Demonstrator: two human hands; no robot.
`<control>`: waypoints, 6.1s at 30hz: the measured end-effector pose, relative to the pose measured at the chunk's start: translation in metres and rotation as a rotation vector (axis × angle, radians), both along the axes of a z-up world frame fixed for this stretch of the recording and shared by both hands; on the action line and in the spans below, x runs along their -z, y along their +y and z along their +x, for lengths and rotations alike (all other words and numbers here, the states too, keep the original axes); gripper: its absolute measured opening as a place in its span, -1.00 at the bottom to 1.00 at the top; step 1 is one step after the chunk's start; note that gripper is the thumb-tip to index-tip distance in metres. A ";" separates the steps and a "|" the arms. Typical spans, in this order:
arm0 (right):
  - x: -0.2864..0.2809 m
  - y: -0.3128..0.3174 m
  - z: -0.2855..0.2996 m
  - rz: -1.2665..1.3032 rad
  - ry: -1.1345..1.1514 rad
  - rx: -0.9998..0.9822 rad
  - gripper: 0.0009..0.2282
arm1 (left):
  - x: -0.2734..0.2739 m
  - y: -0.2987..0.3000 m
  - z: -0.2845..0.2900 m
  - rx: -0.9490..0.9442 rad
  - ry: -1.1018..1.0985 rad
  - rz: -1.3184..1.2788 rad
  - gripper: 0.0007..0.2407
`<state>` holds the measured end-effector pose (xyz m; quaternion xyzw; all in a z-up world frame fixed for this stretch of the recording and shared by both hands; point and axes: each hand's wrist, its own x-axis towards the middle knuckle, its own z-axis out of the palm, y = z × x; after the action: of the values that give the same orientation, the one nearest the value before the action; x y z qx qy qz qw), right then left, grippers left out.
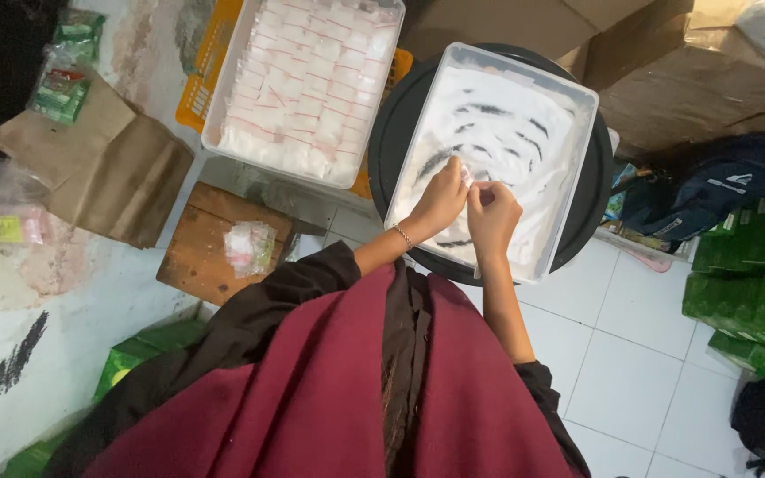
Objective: Packaging snacks into small plastic bags and adding powdered seasoning using a spoon.
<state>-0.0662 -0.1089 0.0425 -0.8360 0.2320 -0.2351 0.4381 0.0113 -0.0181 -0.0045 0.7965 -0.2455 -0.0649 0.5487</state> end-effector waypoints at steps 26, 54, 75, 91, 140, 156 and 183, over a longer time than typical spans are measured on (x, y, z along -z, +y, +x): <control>-0.042 -0.026 -0.007 0.190 0.056 0.016 -0.88 | -0.020 0.015 0.008 0.283 -0.399 0.158 -0.51; -0.075 -0.031 -0.073 -0.568 0.497 -0.629 -0.76 | -0.013 0.042 0.029 0.115 -0.491 0.142 -0.56; -0.024 -0.109 -0.023 -0.188 -0.183 -0.033 -0.87 | -0.014 0.060 0.032 0.098 -0.325 0.161 -0.59; 0.070 -0.158 0.095 0.155 -0.306 0.251 -0.70 | -0.024 0.063 0.027 0.064 -0.286 0.189 -0.63; 0.015 -0.122 0.002 0.734 -0.374 -0.014 -0.61 | -0.037 0.056 0.035 0.018 -0.318 0.191 -0.59; -0.094 -0.085 -0.002 0.394 -0.230 -0.205 -0.67 | -0.055 0.037 0.028 0.073 -0.505 0.252 -0.53; -0.172 -0.053 0.019 -0.062 -0.042 -0.281 -0.72 | -0.034 0.025 0.021 -0.055 -0.432 0.178 -0.64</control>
<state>-0.0472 -0.1614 0.2148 -0.8683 0.0961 -0.1961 0.4453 0.0326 0.0067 0.0298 0.8436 -0.3287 0.1005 0.4126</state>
